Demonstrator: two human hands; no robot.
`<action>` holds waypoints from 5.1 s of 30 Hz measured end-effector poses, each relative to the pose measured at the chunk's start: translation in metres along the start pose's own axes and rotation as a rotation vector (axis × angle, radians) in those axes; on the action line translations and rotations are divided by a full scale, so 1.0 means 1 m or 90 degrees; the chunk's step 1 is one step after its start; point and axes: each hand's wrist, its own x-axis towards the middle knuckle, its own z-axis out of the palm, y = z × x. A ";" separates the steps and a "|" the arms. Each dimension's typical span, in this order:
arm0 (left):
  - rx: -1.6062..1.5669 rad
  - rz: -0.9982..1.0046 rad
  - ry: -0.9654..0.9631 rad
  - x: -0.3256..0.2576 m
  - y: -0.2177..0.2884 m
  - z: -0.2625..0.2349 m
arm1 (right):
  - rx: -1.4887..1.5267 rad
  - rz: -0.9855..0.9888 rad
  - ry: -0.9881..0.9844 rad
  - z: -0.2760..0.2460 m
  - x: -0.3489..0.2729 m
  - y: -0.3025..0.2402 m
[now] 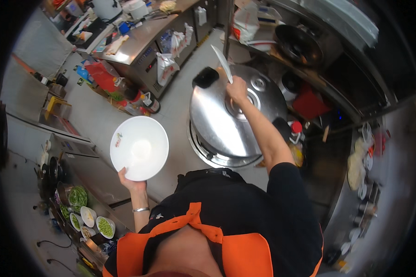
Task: The person assembles a rice bowl in a commercial kitchen. They retrieve a plate, scoop rice from a cooker, add blanched greens, cut a sauce packet over the rice, and place a fried egg on top using a spatula.
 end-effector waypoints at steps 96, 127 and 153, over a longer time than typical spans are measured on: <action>0.144 -0.546 -0.387 1.028 -0.497 1.120 | 0.609 0.464 0.136 0.211 1.138 0.153; 0.492 -1.131 -0.685 0.516 -1.212 1.501 | -0.009 0.501 0.924 -0.315 1.109 0.701; 0.535 -1.241 -0.773 0.021 -1.704 1.569 | -0.548 0.673 0.397 -0.789 0.919 1.310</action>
